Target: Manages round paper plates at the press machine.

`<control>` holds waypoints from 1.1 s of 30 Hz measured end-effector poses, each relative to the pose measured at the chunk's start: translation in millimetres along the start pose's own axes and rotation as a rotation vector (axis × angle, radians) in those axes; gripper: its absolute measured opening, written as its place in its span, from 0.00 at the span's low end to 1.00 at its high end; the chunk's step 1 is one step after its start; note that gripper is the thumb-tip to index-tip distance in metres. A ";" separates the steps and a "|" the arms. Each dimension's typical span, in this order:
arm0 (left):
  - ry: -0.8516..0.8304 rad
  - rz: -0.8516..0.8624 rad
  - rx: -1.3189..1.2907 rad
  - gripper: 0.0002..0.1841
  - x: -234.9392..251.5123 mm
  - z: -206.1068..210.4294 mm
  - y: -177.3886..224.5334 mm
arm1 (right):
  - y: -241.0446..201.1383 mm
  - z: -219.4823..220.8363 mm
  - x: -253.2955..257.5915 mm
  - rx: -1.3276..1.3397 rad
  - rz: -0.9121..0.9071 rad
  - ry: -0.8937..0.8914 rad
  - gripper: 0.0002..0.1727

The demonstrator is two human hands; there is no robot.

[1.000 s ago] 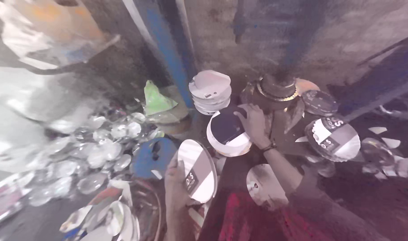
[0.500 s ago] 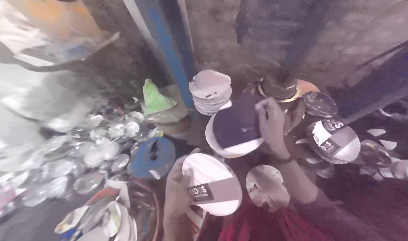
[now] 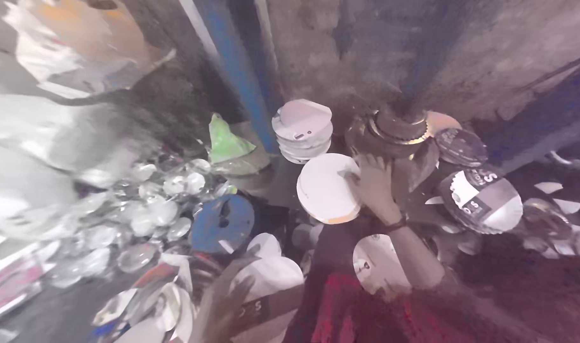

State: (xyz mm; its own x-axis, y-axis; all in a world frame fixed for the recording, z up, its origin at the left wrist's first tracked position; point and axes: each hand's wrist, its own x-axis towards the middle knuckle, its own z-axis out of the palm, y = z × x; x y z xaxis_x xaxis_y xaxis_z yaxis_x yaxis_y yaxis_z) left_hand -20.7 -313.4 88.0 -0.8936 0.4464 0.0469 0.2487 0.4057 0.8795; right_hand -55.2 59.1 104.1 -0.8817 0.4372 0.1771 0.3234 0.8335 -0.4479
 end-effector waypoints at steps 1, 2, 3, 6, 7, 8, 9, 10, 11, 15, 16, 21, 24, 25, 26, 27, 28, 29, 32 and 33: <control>0.053 0.047 -0.074 0.16 0.5 2.4 0.2 | 1.7 -0.6 0.0 0.082 -0.018 0.084 0.23; 0.124 0.071 -0.176 0.14 1.2 6.6 4.3 | 5.2 -1.7 -2.0 0.181 -0.056 0.179 0.16; 0.198 0.086 -0.292 0.13 3.4 11.2 9.4 | 8.3 -4.0 -4.5 0.300 -0.099 0.269 0.12; 0.248 0.173 -0.592 0.13 21.7 26.9 14.0 | 11.6 -11.3 -9.1 0.497 -0.165 0.332 0.18; 0.247 0.176 -0.662 0.13 30.6 36.2 15.4 | 9.8 -10.7 -8.7 0.445 -0.192 0.304 0.21; 0.240 0.178 -0.689 0.14 40.3 46.6 16.4 | 6.2 -7.7 -7.0 0.359 -0.222 0.254 0.23; 0.216 0.182 -0.697 0.15 49.7 55.9 16.8 | -0.1 -3.7 -5.5 0.260 -0.247 0.177 0.26; 0.185 0.182 -0.724 0.15 58.5 64.0 17.9 | -7.1 2.3 -1.8 0.153 -0.282 0.112 0.30; 0.157 0.168 -0.755 0.16 65.0 71.3 20.4 | -13.9 8.0 3.1 0.056 -0.296 0.047 0.34; 0.127 0.074 -0.840 0.17 69.2 86.5 29.9 | -23.4 25.9 23.0 -0.066 -0.227 -0.054 0.35; 0.127 0.079 -0.847 0.17 67.9 86.0 28.9 | -25.4 22.9 25.3 -0.032 -0.230 -0.011 0.31; 0.213 0.138 -0.928 0.16 57.6 76.3 18.7 | -15.6 -10.3 13.4 0.427 -0.254 0.329 0.14; 0.258 0.131 -0.982 0.15 58.7 79.9 21.6 | -21.4 -21.0 -12.3 0.663 -0.329 0.148 0.09; 0.262 0.133 -1.004 0.16 62.2 84.2 20.8 | -27.3 -19.8 -24.0 0.718 -0.369 0.019 0.09; 0.264 0.133 -1.023 0.16 65.7 88.8 19.0 | -32.6 -16.4 -32.9 0.752 -0.409 -0.095 0.12; 0.273 0.123 -1.020 0.16 68.2 92.0 16.8 | -36.5 -10.7 -37.2 0.747 -0.443 -0.129 0.14; 0.301 0.108 -0.998 0.17 69.8 93.6 15.3 | -38.1 -5.0 -36.0 0.683 -0.457 -0.073 0.14; 0.343 0.078 -0.951 0.19 69.7 93.1 14.3 | -36.5 -1.2 -30.1 0.559 -0.430 0.003 0.15; 0.409 -0.012 -0.802 0.29 62.7 80.8 6.8 | -18.6 11.5 8.8 0.090 -0.241 -0.003 0.35; 0.438 -0.021 -0.802 0.28 60.1 77.3 3.7 | -13.7 16.4 18.4 0.022 -0.203 -0.009 0.34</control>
State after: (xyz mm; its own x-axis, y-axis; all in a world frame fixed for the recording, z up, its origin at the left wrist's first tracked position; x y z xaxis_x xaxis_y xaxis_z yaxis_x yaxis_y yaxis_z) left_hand -44.6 -223.4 57.4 -0.9976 0.0362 0.0587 0.0430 -0.3386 0.9399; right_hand -81.5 50.2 99.2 -0.9311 0.2575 0.2583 0.1309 0.8969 -0.4223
